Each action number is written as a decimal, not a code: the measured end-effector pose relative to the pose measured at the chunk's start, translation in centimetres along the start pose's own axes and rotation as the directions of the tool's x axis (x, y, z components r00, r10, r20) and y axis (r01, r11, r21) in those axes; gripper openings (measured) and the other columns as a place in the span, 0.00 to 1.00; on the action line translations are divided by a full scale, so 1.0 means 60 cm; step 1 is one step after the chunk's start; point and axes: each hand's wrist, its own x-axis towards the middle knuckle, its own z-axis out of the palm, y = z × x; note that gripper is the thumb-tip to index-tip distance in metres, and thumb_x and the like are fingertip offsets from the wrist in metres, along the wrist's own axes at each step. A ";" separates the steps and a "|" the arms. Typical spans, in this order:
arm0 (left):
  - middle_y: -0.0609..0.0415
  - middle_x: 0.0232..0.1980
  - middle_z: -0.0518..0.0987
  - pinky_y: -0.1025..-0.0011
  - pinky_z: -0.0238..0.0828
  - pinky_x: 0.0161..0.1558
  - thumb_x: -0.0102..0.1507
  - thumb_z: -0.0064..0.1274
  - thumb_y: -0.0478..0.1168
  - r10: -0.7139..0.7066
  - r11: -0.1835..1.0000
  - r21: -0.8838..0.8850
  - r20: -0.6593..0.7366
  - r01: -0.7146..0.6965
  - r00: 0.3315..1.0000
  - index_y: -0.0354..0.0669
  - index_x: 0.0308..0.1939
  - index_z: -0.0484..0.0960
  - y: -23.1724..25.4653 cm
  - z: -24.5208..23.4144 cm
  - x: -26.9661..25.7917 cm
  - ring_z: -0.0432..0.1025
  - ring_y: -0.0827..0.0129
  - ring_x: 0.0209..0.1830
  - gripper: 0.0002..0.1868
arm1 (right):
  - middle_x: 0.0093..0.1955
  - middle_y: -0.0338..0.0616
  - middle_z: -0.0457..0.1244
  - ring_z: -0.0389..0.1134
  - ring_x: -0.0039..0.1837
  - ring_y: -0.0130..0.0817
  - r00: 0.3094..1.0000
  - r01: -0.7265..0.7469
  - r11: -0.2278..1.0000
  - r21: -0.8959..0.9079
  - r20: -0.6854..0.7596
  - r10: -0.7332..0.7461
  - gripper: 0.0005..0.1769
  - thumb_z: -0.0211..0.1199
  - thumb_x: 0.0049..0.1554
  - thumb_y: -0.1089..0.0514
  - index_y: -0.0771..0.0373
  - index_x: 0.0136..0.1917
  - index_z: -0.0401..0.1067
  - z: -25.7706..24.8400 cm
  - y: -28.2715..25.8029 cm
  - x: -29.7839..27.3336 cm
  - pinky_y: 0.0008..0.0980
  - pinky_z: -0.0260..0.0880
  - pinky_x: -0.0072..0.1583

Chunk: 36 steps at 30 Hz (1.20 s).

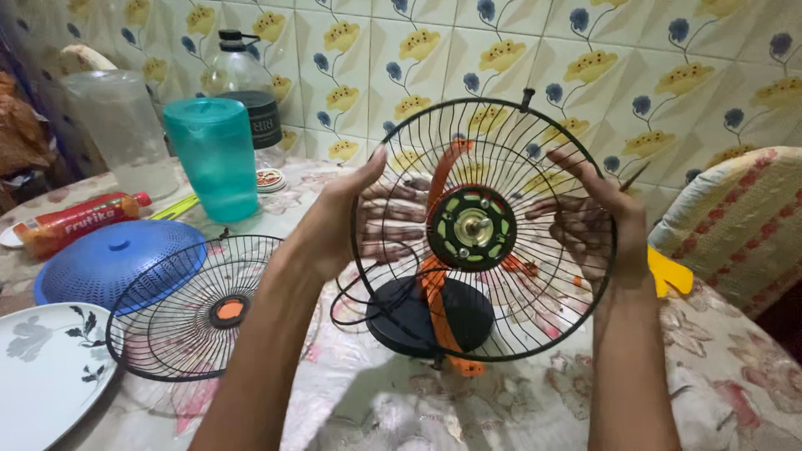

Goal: The person assembles a table fan by attaching the front wire cage to the fan stand and securing it with a screwdriver. They repeatedly tighten and loosen the screw at the top of the fan stand while holding the cage in place.

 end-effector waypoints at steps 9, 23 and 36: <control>0.47 0.32 0.84 0.67 0.79 0.32 0.53 0.47 0.77 -0.002 0.992 0.127 0.002 0.002 1.000 0.34 0.41 0.82 0.000 0.000 0.022 0.80 0.63 0.27 0.45 | 0.43 0.62 0.67 0.51 0.24 0.18 0.997 -0.071 0.997 0.031 0.017 0.071 0.35 0.53 0.66 0.43 0.69 0.77 0.63 -0.026 0.024 0.006 0.17 0.53 0.29; 0.50 0.35 0.88 0.72 0.81 0.32 0.58 0.57 0.64 0.112 0.993 0.069 -0.230 -0.099 0.967 0.38 0.38 0.88 -0.002 -0.022 0.029 0.81 0.68 0.29 0.29 | 0.51 0.52 0.72 0.62 0.34 0.20 0.952 -0.280 0.949 -0.145 -0.167 0.255 0.39 0.68 0.46 0.47 0.71 0.65 0.71 -0.093 0.139 -0.074 0.22 0.58 0.33; 0.47 0.37 0.86 0.70 0.84 0.38 0.54 0.62 0.64 0.177 0.980 -0.049 -0.228 -0.192 0.958 0.34 0.45 0.83 -0.019 -0.041 0.044 0.83 0.66 0.33 0.35 | 0.52 0.48 0.74 0.75 0.50 0.36 0.991 -0.072 0.444 -0.893 -0.114 -0.069 0.21 0.72 0.52 0.52 0.57 0.58 0.77 0.128 0.264 -0.190 0.37 0.75 0.51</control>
